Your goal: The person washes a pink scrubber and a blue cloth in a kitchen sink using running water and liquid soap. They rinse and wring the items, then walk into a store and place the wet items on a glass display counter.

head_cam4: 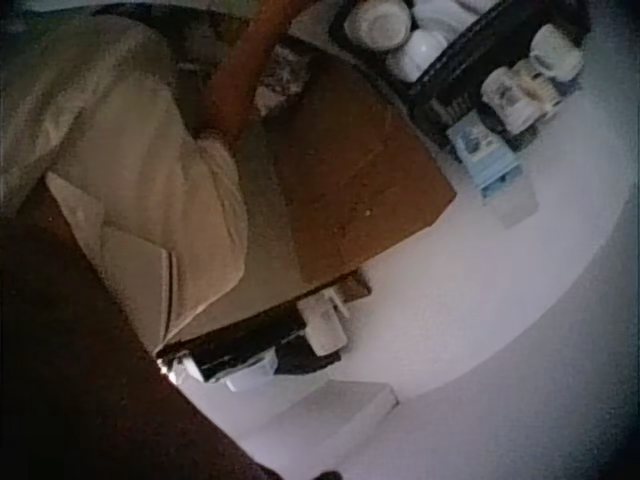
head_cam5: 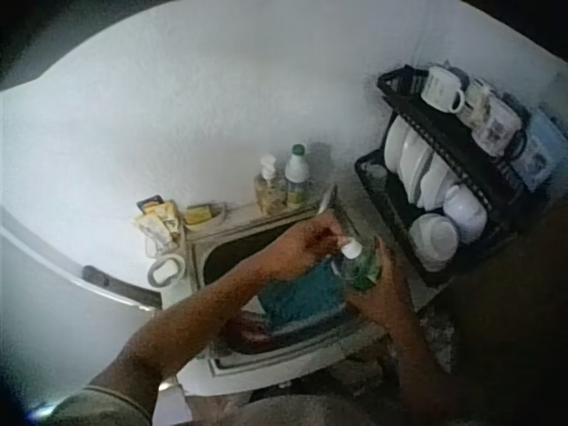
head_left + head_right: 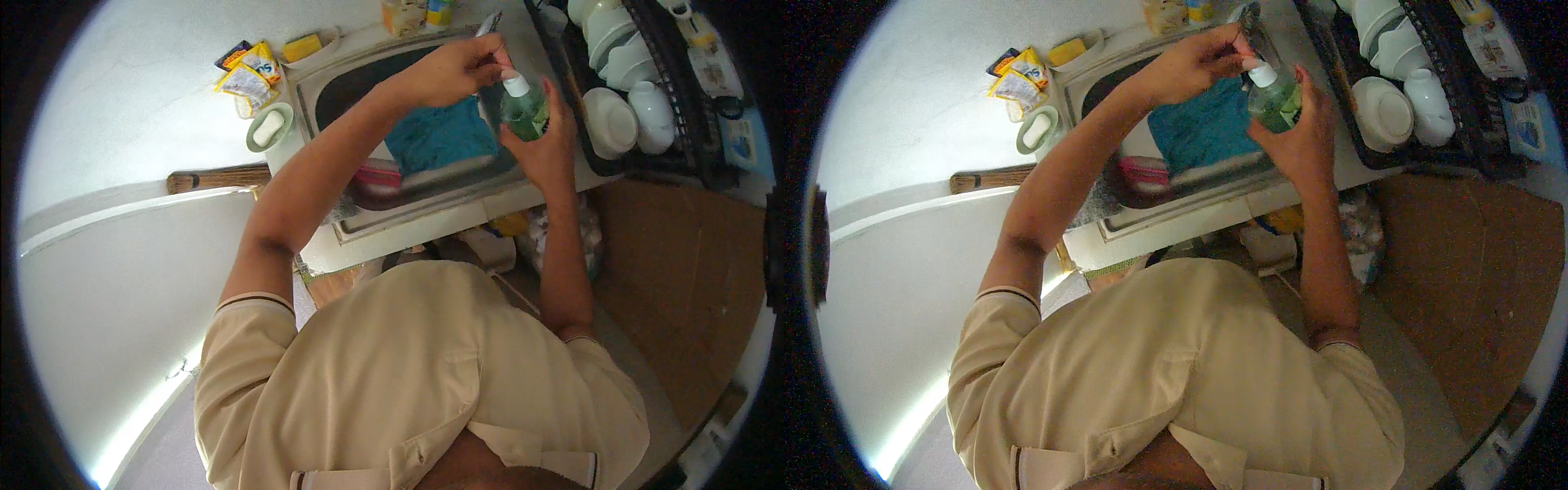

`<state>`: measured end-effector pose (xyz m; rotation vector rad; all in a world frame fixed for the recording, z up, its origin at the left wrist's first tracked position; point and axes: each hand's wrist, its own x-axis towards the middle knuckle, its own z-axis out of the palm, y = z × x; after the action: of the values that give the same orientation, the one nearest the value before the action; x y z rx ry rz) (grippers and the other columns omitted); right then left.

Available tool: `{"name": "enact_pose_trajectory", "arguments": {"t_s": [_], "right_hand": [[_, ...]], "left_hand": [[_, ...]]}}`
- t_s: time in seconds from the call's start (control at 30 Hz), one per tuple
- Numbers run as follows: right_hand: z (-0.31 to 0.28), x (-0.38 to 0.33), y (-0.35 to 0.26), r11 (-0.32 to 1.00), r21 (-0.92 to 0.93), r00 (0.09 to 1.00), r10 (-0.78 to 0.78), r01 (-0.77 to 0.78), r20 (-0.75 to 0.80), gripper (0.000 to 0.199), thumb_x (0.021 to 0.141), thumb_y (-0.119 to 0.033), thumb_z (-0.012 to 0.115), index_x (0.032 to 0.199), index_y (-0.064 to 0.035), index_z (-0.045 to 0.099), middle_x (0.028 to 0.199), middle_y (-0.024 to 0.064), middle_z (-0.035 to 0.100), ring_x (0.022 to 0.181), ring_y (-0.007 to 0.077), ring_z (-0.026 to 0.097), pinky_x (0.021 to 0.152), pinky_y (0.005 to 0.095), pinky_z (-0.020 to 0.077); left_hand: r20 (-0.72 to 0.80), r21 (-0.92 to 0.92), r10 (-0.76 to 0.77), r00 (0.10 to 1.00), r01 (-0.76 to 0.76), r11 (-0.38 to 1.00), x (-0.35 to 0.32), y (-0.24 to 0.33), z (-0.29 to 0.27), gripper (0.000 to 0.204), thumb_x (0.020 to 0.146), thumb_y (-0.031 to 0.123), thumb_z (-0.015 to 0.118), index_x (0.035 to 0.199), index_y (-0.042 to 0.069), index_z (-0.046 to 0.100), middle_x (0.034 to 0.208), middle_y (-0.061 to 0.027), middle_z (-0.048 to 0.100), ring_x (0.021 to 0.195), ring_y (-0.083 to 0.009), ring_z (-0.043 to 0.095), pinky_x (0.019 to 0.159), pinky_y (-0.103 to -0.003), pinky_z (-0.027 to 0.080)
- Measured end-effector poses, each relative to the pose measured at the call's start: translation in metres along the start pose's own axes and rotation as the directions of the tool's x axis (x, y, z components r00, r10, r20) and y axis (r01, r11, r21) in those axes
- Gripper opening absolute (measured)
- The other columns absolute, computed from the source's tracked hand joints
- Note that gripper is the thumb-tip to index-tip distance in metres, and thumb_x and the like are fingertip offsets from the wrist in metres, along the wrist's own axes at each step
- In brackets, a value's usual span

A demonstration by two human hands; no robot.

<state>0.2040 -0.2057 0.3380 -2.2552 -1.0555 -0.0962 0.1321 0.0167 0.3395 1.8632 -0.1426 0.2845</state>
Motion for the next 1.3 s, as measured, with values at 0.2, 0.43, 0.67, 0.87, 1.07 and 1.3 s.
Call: {"name": "enact_pose_trajectory", "arguments": {"t_s": [0.2, 0.43, 0.67, 0.87, 1.07, 1.3], "right_hand": [[-0.017, 0.005, -0.015, 1.000, 0.001, 0.999, 0.024, -0.024, 0.041, 0.098, 0.071, -0.024, 0.088, 0.153, -0.0036, 0.040, 0.147, 0.0260, 0.049, 0.135, 0.0421, 0.049, 0.114, 0.0507, 0.0388], [-0.023, -0.002, -0.010, 0.998, -0.057, 1.000, -0.007, 0.008, 0.015, 0.097, 0.069, -0.029, 0.088, 0.152, -0.0070, 0.042, 0.135, 0.0239, 0.057, 0.125, 0.0431, 0.055, 0.107, 0.0515, 0.0443], [-0.031, -0.011, -0.019, 0.996, -0.018, 0.992, 0.084, -0.082, 0.099, 0.097, 0.070, -0.030, 0.088, 0.152, -0.0065, 0.041, 0.134, 0.0261, 0.057, 0.124, 0.0425, 0.055, 0.106, 0.0512, 0.0448], [-0.027, -0.018, -0.032, 0.994, 0.042, 0.989, 0.091, -0.097, 0.116, 0.098, 0.070, -0.030, 0.089, 0.152, -0.0036, 0.041, 0.132, 0.0272, 0.058, 0.121, 0.0425, 0.058, 0.104, 0.0498, 0.0471], [-0.019, -0.020, -0.032, 0.998, 0.057, 0.999, -0.039, 0.037, 0.029, 0.099, 0.071, -0.031, 0.089, 0.152, -0.0023, 0.041, 0.136, 0.0276, 0.056, 0.122, 0.0425, 0.058, 0.106, 0.0490, 0.0467], [-0.016, -0.019, -0.031, 0.994, 0.057, 0.986, 0.080, -0.089, 0.148, 0.095, 0.075, -0.034, 0.087, 0.152, -0.0009, 0.041, 0.135, 0.0239, 0.058, 0.122, 0.0391, 0.059, 0.106, 0.0487, 0.0463]], "left_hand": [[0.009, 0.003, 0.059, 0.998, -0.059, 0.998, 0.008, 0.006, -0.005, 0.013, 0.104, 0.019, 0.063, 0.106, 0.006, 0.060, 0.096, -0.0019, 0.064, 0.092, -0.0130, 0.058, 0.085, -0.030, 0.048], [0.025, -0.009, -0.039, 0.999, 0.040, 0.999, 0.002, 0.018, 0.000, 0.013, 0.105, 0.018, 0.063, 0.106, 0.005, 0.061, 0.096, -0.0001, 0.063, 0.094, -0.0110, 0.056, 0.086, -0.029, 0.048], [-0.004, -0.046, -0.114, 0.994, 0.113, 0.992, -0.008, 0.023, 0.010, 0.013, 0.104, 0.019, 0.064, 0.105, 0.006, 0.061, 0.096, -0.0004, 0.063, 0.093, -0.0106, 0.056, 0.086, -0.029, 0.048], [-0.105, -0.025, -0.008, 0.994, 0.006, 1.000, -0.019, 0.021, 0.012, 0.017, 0.101, 0.022, 0.068, 0.102, 0.007, 0.061, 0.087, 0.0004, 0.062, 0.079, -0.0107, 0.054, 0.071, -0.029, 0.046], [-0.135, -0.127, -0.013, 0.991, -0.005, 0.992, -0.022, 0.037, 0.003, 0.017, 0.100, 0.021, 0.069, 0.099, 0.006, 0.061, 0.087, 0.0004, 0.063, 0.079, -0.0097, 0.054, 0.070, -0.028, 0.046], [-0.158, -0.177, 0.008, 0.987, -0.036, 0.984, -0.024, 0.025, 0.007, 0.016, 0.102, 0.020, 0.067, 0.105, 0.006, 0.062, 0.094, -0.0002, 0.065, 0.087, -0.0104, 0.057, 0.081, -0.028, 0.048]]}}
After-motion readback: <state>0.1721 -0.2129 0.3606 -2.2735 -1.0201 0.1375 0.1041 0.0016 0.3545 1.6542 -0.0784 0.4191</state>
